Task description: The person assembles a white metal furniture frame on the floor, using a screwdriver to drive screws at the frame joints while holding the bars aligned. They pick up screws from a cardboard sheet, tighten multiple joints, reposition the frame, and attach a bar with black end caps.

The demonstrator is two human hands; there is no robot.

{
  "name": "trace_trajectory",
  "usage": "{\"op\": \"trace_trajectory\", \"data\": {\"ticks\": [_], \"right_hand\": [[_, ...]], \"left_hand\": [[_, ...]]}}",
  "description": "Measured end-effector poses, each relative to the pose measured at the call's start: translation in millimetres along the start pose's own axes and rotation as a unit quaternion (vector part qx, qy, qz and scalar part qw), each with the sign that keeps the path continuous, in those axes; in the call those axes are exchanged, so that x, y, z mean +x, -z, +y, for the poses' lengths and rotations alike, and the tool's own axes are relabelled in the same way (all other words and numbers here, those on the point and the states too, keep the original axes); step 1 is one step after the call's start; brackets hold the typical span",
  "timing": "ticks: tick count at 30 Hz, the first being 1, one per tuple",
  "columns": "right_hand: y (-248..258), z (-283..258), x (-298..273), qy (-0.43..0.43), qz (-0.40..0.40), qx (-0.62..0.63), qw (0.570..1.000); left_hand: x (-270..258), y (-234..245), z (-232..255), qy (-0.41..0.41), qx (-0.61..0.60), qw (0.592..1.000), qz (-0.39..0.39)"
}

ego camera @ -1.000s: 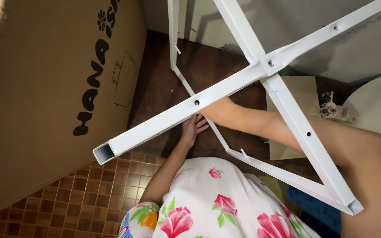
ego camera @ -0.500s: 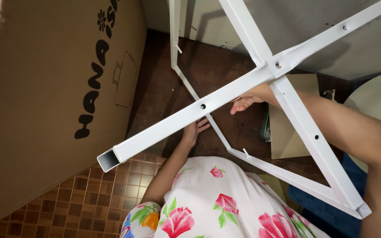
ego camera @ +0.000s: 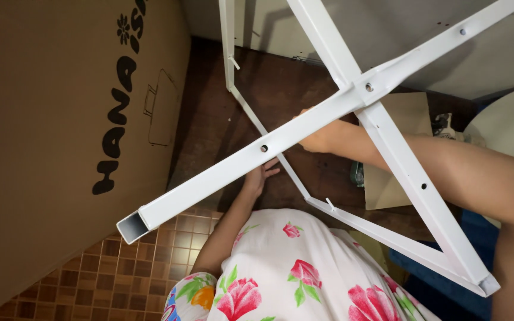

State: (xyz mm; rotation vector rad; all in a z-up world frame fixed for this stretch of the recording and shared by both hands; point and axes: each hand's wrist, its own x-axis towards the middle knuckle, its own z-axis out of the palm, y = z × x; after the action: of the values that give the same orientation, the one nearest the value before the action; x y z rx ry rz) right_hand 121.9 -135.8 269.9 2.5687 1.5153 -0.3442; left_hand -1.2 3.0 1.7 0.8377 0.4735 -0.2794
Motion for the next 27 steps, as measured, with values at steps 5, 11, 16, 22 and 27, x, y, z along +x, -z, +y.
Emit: {"op": "trace_trajectory", "data": {"ticks": [5,11,16,22,27], "right_hand": [[-6.8,-3.2,-5.5,0.106,-0.010,-0.137,0.985],[3.4,-29.1,-9.2,0.002,0.145,0.138,0.980],[10.8,-15.9,8.5,-0.321,-0.142,0.372,0.859],[1.2,15.4,26.8,-0.343,-0.256,0.462,0.777],[-5.9,-6.1,32.9,-0.233,-0.143,0.241,0.931]], "left_hand": [[-5.9,-8.1,9.3,0.003,-0.014,1.000,0.019],[-1.8,-2.9,1.0,-0.021,-0.025,0.999,0.001],[2.2,0.5,-2.7,-0.022,-0.034,0.999,-0.005],[-2.3,-7.7,6.0,-0.019,-0.028,0.999,0.007],[-4.5,-7.5,8.0,-0.009,-0.031,0.999,0.009]]}}
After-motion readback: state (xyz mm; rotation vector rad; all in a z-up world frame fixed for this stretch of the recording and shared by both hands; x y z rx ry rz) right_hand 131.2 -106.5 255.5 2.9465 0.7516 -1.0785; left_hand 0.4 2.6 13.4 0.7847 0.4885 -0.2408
